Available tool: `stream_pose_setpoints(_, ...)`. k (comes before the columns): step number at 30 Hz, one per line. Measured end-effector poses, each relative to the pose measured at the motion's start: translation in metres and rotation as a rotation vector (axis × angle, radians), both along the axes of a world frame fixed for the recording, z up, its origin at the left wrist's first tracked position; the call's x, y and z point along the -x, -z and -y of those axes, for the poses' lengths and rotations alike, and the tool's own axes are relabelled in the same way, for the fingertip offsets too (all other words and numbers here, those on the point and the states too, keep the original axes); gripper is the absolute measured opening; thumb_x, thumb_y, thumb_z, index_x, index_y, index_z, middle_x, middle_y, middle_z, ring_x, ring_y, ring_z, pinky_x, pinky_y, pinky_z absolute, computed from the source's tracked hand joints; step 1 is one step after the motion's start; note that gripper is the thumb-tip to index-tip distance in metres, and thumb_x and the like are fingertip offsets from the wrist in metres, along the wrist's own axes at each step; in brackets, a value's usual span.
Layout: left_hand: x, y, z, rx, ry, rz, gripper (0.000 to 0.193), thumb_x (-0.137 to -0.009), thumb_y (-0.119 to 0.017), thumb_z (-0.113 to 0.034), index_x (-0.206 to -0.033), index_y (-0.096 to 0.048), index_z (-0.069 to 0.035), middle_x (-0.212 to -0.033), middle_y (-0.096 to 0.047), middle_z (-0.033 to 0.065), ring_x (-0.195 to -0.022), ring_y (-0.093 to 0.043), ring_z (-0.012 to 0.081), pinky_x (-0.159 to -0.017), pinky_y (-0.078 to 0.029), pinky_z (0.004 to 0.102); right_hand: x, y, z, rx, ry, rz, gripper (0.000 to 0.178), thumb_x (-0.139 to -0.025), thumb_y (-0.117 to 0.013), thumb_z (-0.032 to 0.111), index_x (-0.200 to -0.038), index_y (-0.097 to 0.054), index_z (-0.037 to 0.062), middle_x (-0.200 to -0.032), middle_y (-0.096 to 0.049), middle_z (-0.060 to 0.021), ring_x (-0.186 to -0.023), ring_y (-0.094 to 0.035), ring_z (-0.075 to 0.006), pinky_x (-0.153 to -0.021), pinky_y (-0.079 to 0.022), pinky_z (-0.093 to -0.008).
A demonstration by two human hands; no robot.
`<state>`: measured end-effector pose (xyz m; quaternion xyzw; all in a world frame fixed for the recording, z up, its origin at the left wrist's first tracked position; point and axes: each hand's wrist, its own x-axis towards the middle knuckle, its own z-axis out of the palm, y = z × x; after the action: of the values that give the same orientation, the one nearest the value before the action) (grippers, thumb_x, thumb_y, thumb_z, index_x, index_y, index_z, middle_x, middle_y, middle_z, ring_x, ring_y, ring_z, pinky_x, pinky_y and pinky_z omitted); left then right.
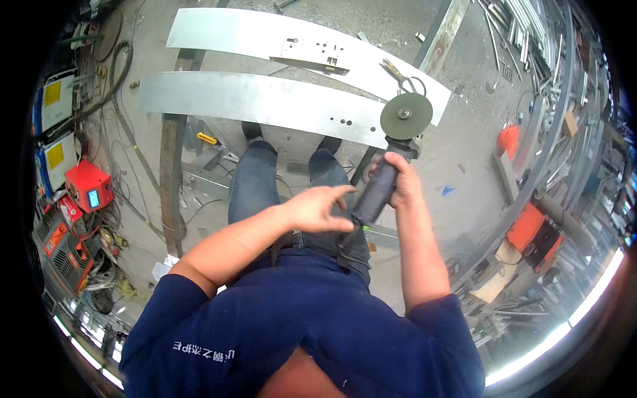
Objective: The person uses a corded drill to make holes in a long metal sheet placed on a workbench. They then switch to an angle grinder to smooth the edges of the drilled holes.
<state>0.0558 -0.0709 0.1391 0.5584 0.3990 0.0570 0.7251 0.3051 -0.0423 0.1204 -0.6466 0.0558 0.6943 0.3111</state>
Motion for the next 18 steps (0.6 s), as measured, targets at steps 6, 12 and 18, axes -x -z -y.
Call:
stream_pose_setpoints(6,0.116,0.161,-0.018,0.298,-1.119,-0.286,0.074,-0.08,-0.082,-0.047,-0.126,-0.058,0.006,-0.117,-0.068,0.0164,-0.106,-0.064,0.0237,-0.096,-0.049,0.0379,-0.058,-0.035,-0.008,0.051,-0.159,0.22,0.035,-0.081,-0.074,0.019,-0.103,-0.058,-0.003,-0.089,-0.066,-0.0143,-0.075,-0.067,-0.027,-0.069,-0.058,-0.0417)
stream_pose_setpoints(12,0.187,0.284,-0.056,0.574,-1.827,0.281,0.087,-0.091,-0.06,-0.065,-0.143,-0.046,0.003,-0.146,-0.051,0.0121,-0.133,-0.048,0.0288,-0.114,-0.034,0.0425,-0.065,-0.037,0.008,0.142,-0.196,0.273,0.039,-0.081,-0.073,0.019,-0.106,-0.058,-0.006,-0.088,-0.065,-0.0152,-0.075,-0.067,-0.0275,-0.07,-0.058,-0.0417)
stream_pose_setpoints(18,0.182,0.302,-0.074,0.499,-1.953,0.016,0.075,-0.093,-0.065,-0.055,-0.137,-0.051,0.005,-0.135,-0.06,0.0122,-0.121,-0.059,0.0275,-0.103,-0.048,0.0405,-0.06,-0.037,0.013,0.152,-0.255,0.264,0.04,-0.08,-0.074,0.027,-0.101,-0.061,-0.0056,-0.084,-0.066,-0.017,-0.076,-0.068,-0.0277,-0.07,-0.059,-0.0399)
